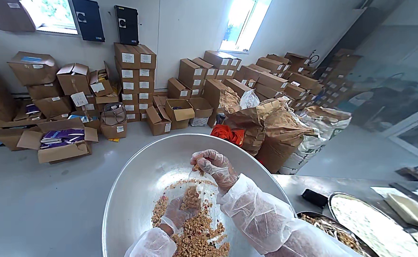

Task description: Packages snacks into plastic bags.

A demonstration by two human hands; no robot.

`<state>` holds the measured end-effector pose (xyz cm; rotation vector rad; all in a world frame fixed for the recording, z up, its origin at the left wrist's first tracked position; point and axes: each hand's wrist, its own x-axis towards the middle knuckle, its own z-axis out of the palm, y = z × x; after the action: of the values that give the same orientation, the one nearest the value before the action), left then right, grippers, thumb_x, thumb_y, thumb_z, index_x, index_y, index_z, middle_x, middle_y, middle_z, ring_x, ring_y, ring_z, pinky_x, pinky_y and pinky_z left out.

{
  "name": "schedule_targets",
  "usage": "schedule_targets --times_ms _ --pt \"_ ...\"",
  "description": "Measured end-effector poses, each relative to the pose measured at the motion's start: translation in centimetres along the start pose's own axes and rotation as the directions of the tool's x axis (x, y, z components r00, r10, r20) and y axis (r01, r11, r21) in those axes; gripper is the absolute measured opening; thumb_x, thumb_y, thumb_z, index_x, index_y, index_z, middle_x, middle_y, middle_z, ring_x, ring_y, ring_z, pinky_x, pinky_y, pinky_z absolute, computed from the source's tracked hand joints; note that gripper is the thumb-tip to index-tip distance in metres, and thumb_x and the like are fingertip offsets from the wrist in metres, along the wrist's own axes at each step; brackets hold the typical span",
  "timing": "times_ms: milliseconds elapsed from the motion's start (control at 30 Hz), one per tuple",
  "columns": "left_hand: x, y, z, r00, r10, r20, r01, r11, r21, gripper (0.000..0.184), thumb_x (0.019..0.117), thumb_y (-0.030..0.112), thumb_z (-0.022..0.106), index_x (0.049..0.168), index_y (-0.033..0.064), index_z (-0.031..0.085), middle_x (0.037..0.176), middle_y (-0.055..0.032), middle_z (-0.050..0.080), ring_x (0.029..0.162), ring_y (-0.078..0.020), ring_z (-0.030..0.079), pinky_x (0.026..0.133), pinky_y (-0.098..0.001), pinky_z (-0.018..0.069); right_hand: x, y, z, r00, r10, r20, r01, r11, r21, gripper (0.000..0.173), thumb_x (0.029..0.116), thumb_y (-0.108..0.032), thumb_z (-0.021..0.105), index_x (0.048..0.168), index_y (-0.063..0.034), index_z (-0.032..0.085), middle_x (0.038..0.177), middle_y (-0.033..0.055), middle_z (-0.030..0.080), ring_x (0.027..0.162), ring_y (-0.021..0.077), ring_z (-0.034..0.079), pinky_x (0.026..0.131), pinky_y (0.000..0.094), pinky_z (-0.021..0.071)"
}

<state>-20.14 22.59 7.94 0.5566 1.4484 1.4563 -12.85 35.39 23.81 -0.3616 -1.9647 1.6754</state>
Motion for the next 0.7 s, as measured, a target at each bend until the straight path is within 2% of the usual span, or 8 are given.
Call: schedule_targets --times_ms 200,300,367,467,533,600,633,700 --pt "-0.2 1.3 -0.1 1.0 -0.015 0.009 0.014 0.999 0.047 0.057 0.0834 0.002 0.08 0.134 -0.0031 0.054 0.118 -0.0136 0.068 0.098 -0.0137 0.071 0.089 -0.0288 0.0598 -0.9 0.7 -1.3 0.999 -0.049 -0.006 0.048 0.99 -0.134 0.024 0.0995 -0.012 0.056 0.118 -0.0028 0.069 0.12 0.0067 0.072 0.11 0.0139 0.067 0.097 0.0316 0.0544" --pt "0.3 1.4 -0.5 1.0 -0.023 0.006 0.022 0.999 0.048 0.055 0.0846 0.006 0.081 0.133 -0.003 0.056 0.118 -0.0153 0.069 0.1 -0.0162 0.071 0.091 -0.0307 0.0595 -1.9 2.4 -2.3 0.996 -0.051 -0.078 0.041 0.991 -0.128 0.07 0.0925 -0.047 0.066 0.148 -0.0093 0.047 0.151 0.0049 0.051 0.132 0.0157 0.054 0.108 0.0345 0.0487" --pt "0.5 1.7 -0.7 1.0 -0.006 0.005 0.006 0.998 0.06 0.052 0.0853 0.009 0.081 0.131 -0.0013 0.058 0.115 -0.0144 0.07 0.098 -0.0161 0.071 0.089 -0.0314 0.0594 -2.8 4.4 -2.9 0.999 0.024 -0.043 -0.031 0.986 -0.163 0.101 0.081 -0.059 0.073 0.159 -0.0131 0.03 0.155 0.0047 0.047 0.136 0.0171 0.051 0.107 0.0375 0.0494" --pt "0.6 2.2 -1.0 1.0 0.018 0.018 -0.02 0.993 0.116 0.048 0.0853 0.012 0.082 0.128 0.0021 0.061 0.112 -0.0108 0.071 0.097 -0.0139 0.071 0.09 -0.0312 0.0582 -4.5 6.7 -2.7 0.965 0.252 0.078 -0.227 0.944 -0.24 0.106 0.0736 -0.031 0.085 0.161 -0.0148 0.026 0.144 0.0039 0.059 0.13 0.0165 0.057 0.103 0.0392 0.0512" --pt "0.5 2.7 -1.0 0.999 0.014 0.04 -0.02 0.988 0.154 0.044 0.0853 0.008 0.081 0.125 0.003 0.064 0.11 -0.0099 0.071 0.095 -0.0133 0.07 0.089 -0.0311 0.0582 -5.0 7.6 -2.2 0.945 0.323 0.045 -0.304 0.923 -0.237 0.067 0.078 -0.007 0.082 0.141 -0.0089 0.057 0.127 0.0072 0.067 0.117 0.0163 0.063 0.1 0.0362 0.0531" --pt "0.5 2.8 -0.9 0.998 0.026 0.061 -0.037 0.981 0.192 0.04 0.085 0.01 0.082 0.121 0.0033 0.066 0.106 -0.0094 0.073 0.093 -0.0135 0.071 0.089 -0.0318 0.0582 -5.1 8.1 -1.4 0.942 0.33 -0.067 -0.336 0.932 -0.134 0.039 0.0771 0.004 0.078 0.114 -0.0029 0.067 0.103 0.0088 0.071 0.094 0.0165 0.068 0.084 0.0328 0.0583" --pt "0.5 2.9 -0.9 0.996 0.058 0.065 -0.07 0.978 0.196 0.038 0.0842 0.01 0.083 0.118 0.0031 0.068 0.103 -0.0087 0.074 0.091 -0.0131 0.071 0.088 -0.0316 0.0584 -5.1 8.3 -1.2 0.946 0.308 -0.099 -0.317 0.944 -0.09 0.039 0.0773 0.003 0.077 0.114 -0.0035 0.065 0.1 0.0084 0.068 0.09 0.0166 0.068 0.08 0.0323 0.0586" --pt "0.3 3.0 -0.9 0.99 0.113 0.087 -0.129 0.969 0.209 0.039 0.0831 0.005 0.082 0.119 0.0028 0.067 0.105 -0.0083 0.073 0.095 -0.0129 0.07 0.089 -0.0316 0.0572 -5.2 8.4 -1.2 0.955 0.293 -0.046 -0.297 0.949 -0.109 0.064 0.0764 -0.006 0.078 0.137 -0.009 0.057 0.118 0.0079 0.065 0.103 0.0175 0.065 0.088 0.0346 0.0567"
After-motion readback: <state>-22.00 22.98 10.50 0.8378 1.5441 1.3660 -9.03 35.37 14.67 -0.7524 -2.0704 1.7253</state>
